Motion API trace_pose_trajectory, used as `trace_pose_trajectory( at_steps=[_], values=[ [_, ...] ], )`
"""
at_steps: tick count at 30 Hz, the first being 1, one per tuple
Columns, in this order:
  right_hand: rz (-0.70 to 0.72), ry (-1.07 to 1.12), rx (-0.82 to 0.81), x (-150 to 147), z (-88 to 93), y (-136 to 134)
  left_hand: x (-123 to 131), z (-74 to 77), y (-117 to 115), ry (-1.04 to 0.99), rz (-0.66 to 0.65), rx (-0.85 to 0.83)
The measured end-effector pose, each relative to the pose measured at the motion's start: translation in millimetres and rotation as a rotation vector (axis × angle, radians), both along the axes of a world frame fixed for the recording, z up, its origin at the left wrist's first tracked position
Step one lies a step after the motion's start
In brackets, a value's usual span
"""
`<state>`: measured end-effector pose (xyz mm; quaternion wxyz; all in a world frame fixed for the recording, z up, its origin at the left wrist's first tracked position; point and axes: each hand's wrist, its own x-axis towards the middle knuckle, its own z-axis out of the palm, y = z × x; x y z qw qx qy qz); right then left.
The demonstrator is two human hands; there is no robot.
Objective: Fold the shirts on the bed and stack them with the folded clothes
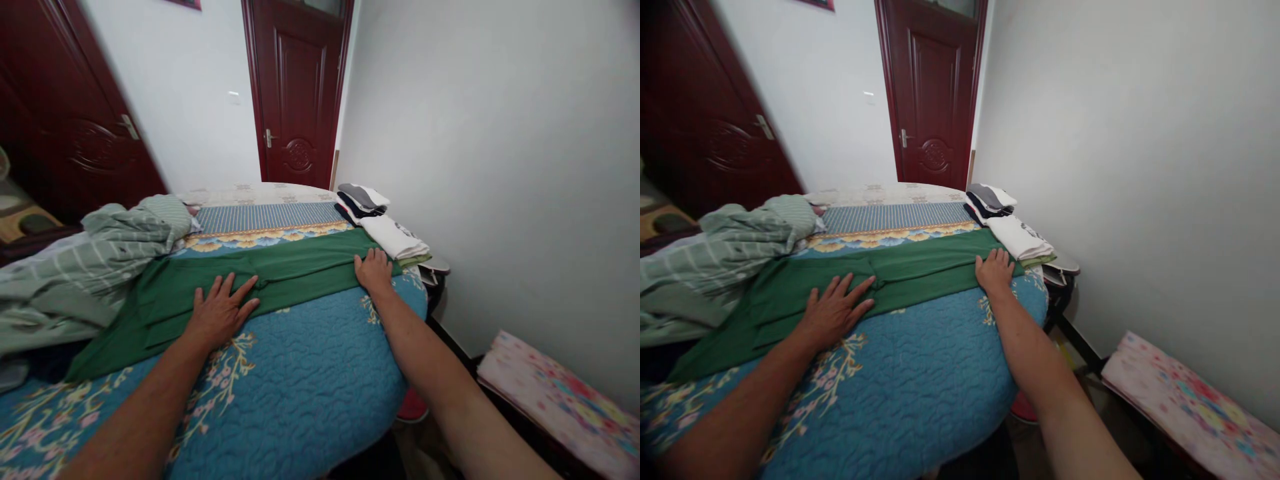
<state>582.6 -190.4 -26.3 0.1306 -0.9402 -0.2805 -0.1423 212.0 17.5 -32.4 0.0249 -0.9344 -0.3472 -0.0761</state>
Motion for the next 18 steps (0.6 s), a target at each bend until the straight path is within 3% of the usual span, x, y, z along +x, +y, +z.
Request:
trace_pose_trajectory(
  at_steps=[4,9,18],
  values=[
    [0.197,0.023,-0.09,-6,-0.7,5,0,-0.6,-5,-0.025,0.023,0.016],
    [0.098,0.112,-0.121,4,-8.3,6,-9,7.1,-3,-0.054,0.168,-0.063],
    [0.167,0.074,-0.126,20,-23.6,2,-38,14.5,58,-0.017,0.461,-0.154]
  ],
)
